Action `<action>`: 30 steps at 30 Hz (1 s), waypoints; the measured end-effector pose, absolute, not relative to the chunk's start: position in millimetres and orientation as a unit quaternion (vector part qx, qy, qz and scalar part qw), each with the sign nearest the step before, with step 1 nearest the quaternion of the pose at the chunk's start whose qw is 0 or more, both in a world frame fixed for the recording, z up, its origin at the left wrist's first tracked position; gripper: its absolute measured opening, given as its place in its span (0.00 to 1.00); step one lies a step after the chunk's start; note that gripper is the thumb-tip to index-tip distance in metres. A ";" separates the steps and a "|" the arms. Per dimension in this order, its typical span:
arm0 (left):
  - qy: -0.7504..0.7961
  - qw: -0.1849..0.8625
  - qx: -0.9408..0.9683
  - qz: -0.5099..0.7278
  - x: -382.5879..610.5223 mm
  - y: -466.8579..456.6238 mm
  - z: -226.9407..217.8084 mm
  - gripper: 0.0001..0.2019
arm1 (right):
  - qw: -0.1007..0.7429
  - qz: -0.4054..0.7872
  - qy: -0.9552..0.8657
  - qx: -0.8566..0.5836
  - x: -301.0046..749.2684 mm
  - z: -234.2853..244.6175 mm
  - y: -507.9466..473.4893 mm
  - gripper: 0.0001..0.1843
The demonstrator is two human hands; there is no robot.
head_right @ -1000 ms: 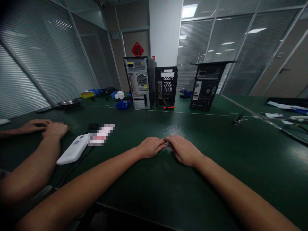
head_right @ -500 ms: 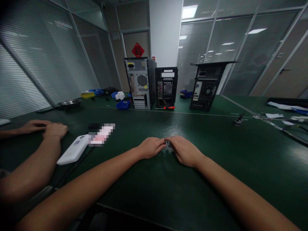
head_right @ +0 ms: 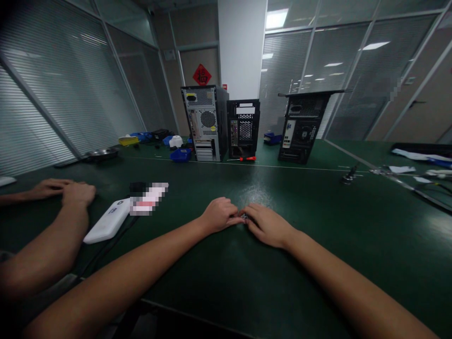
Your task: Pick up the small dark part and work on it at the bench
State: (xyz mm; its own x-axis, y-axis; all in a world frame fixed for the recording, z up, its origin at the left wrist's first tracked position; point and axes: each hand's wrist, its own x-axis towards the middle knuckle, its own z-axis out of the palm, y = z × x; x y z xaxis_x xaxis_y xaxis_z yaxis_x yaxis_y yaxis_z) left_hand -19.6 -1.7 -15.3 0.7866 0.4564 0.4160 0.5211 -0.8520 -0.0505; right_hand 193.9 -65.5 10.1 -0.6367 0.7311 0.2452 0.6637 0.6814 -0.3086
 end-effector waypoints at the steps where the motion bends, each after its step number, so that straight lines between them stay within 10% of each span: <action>1: -0.260 0.085 -0.940 -0.202 -19.7 -1.3 -15.9 0.28 | 0.175 0.107 -0.901 -0.382 194.6 11.2 -65.4 0.15; 12: -0.254 0.078 -0.942 -0.205 -16.3 -0.8 -16.5 0.28 | 0.153 0.152 -0.886 -0.411 211.0 14.2 -55.2 0.18; 30: -0.271 0.052 -0.946 -0.170 -18.8 0.2 -17.4 0.25 | 0.250 -0.070 -0.446 -0.856 451.1 -14.2 -38.5 0.25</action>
State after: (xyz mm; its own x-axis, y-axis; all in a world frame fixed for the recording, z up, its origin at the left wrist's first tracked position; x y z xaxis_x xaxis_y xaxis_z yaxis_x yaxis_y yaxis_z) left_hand -18.8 0.2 -17.4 0.7957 0.4949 0.3492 0.5300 -0.8479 -0.0062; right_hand 451.1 -38.5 -14.2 0.5918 0.7293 0.3435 0.7995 -0.4766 -0.3655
